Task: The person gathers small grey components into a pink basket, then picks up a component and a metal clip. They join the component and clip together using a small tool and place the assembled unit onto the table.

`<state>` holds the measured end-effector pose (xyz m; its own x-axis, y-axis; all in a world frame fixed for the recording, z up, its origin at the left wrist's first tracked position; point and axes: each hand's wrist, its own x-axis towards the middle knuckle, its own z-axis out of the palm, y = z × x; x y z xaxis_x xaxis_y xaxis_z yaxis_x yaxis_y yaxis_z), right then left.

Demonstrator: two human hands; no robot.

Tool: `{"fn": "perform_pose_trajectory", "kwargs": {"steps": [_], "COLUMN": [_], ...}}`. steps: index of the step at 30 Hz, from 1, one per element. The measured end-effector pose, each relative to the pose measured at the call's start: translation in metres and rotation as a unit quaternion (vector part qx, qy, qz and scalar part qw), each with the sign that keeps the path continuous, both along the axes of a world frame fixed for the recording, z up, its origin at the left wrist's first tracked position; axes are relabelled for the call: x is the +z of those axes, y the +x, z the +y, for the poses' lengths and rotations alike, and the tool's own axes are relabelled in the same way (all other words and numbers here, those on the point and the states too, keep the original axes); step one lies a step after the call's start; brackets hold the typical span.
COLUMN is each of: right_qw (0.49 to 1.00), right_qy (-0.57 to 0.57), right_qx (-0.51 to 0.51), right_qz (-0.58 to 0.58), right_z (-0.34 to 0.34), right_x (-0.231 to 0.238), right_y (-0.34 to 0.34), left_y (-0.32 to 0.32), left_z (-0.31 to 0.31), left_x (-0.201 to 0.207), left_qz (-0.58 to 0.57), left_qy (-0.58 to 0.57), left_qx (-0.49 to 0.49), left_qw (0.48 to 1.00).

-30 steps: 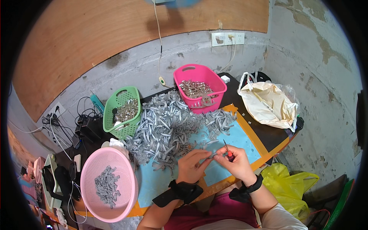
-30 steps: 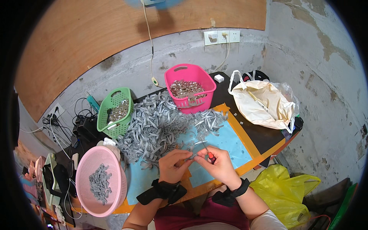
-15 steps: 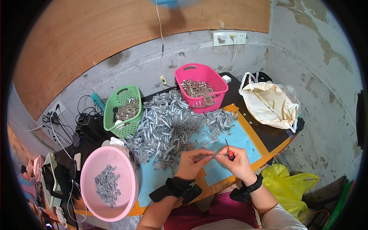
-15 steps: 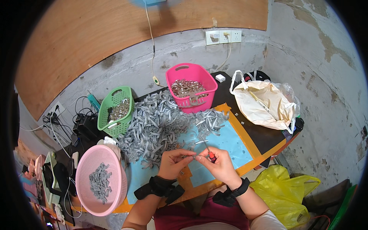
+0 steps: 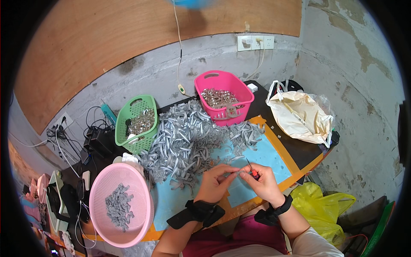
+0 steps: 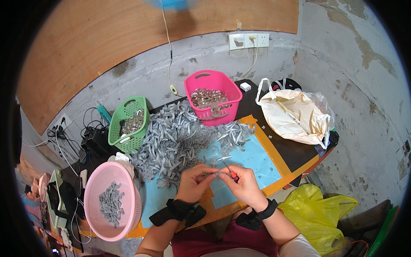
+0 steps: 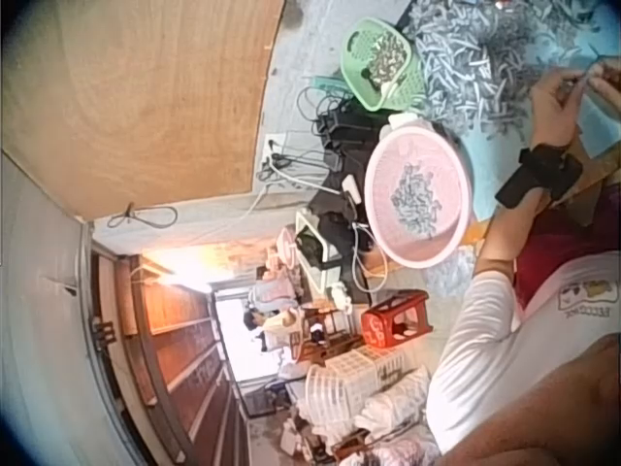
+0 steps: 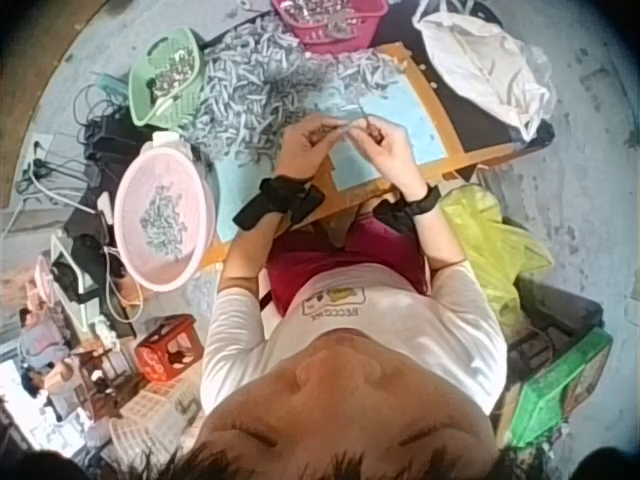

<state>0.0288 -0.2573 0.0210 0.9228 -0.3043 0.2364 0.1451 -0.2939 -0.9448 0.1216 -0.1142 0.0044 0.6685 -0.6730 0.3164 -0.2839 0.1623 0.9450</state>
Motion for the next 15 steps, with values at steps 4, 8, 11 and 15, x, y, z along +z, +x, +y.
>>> {"fn": "perform_pose_trajectory", "kwargs": {"steps": [4,8,11,15], "right_qw": [1.0,0.999,0.998,0.993], "right_qy": [-0.008,-0.046,-0.061,-0.112], "right_qx": [-0.009,-0.006,-0.009,-0.01], "right_qz": [0.009,0.021,0.022,-0.021], "right_z": [0.0001,0.0003,0.0001,-0.0038], "right_x": [-0.0005,0.0052,0.0043,-0.0036], "right_y": [0.0014,0.0011,0.0005,0.0011], "left_y": [-0.0002,-0.0023,-0.0041,-0.0038], "left_z": [0.0022,0.0,0.0,0.0002], "left_x": [-0.0007,0.0004,0.0029,-0.0013], "left_qz": [0.04,0.027,0.025,0.035], "left_qy": [0.015,0.01,0.021,0.05], "left_qx": [0.004,0.037,0.052,0.049], "left_qw": [0.999,0.999,0.998,0.997]}}
